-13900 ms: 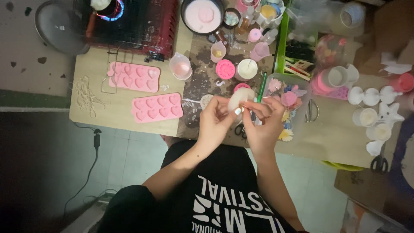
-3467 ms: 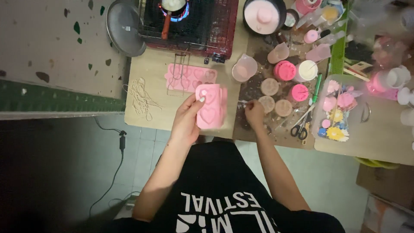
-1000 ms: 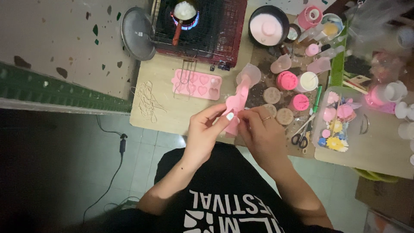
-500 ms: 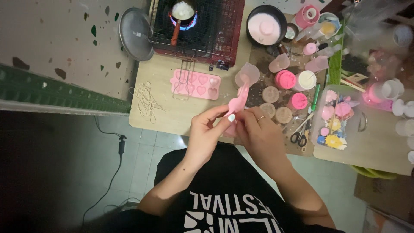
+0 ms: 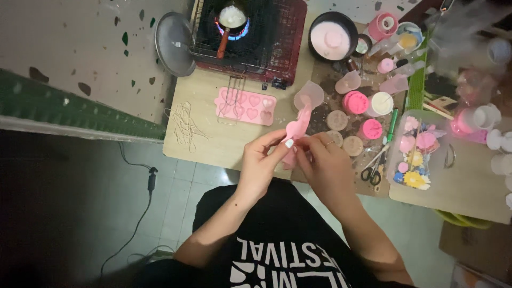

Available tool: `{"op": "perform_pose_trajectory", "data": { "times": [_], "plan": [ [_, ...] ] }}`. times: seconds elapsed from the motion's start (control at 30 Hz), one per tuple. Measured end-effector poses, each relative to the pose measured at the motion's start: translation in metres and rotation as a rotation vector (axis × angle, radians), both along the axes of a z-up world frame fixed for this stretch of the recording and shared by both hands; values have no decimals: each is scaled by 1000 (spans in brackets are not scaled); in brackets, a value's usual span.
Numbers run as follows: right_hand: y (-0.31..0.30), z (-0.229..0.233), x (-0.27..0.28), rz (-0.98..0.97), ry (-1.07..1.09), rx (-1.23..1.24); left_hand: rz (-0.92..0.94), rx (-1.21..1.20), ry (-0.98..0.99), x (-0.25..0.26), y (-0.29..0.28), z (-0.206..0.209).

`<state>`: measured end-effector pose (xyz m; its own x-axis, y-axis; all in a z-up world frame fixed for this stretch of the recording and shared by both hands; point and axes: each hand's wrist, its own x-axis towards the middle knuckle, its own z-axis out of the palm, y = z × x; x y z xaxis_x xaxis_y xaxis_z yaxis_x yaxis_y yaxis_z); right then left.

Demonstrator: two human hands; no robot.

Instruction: Removing molded wax from silicone molds and preparing materials for candle production.

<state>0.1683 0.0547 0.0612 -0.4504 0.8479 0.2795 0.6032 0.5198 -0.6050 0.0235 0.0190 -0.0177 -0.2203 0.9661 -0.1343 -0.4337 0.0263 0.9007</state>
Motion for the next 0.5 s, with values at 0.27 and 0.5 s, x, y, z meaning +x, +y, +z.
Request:
{"op": "perform_pose_trajectory", "data": {
  "times": [0.27, 0.5],
  "plan": [
    [6, -21, -1, -52, 28, -164, 19, -19, 2, 12, 6, -19],
    [-4, -47, -5, -198, 79, -179, 42, -28, -9, 22, 4, -15]
  ]
}}
